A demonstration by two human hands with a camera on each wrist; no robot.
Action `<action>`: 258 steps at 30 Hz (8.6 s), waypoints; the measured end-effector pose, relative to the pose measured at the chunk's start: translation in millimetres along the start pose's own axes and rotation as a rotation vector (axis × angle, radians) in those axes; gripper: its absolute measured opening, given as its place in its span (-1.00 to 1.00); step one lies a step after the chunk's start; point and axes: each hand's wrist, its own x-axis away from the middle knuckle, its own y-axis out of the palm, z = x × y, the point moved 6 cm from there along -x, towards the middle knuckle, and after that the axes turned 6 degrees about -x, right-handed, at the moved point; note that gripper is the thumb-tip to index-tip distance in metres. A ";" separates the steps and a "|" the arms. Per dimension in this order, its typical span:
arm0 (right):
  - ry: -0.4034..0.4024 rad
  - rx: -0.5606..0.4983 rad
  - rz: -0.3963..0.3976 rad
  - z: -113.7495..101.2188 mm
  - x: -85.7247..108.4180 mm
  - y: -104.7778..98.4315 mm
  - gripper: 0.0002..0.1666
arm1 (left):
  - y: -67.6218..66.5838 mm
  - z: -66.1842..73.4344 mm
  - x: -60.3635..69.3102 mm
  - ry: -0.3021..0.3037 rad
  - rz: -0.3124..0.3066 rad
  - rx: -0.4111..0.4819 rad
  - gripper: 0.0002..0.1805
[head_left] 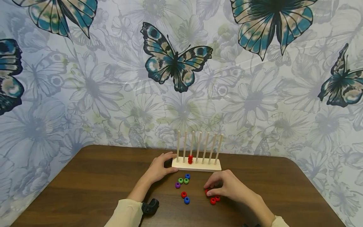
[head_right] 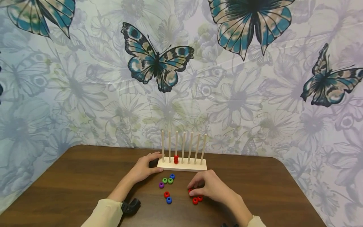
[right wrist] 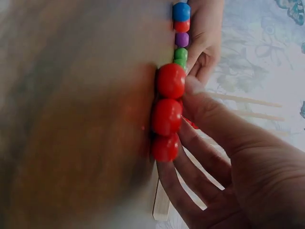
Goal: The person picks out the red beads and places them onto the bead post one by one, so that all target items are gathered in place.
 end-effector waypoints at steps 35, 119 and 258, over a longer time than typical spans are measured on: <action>-0.092 0.078 0.441 -52.9 -47.5 -40.8 -0.70 | 0.1 1.2 0.1 0.018 0.000 0.006 -0.37; -0.070 -0.103 -0.068 -46.0 -55.6 30.6 -0.76 | 0.4 -1.9 -0.6 0.004 -0.006 0.018 -0.37; 0.077 -0.016 -0.057 9.7 27.7 -33.0 -0.71 | -0.5 3.3 3.2 0.006 -0.007 0.019 -0.38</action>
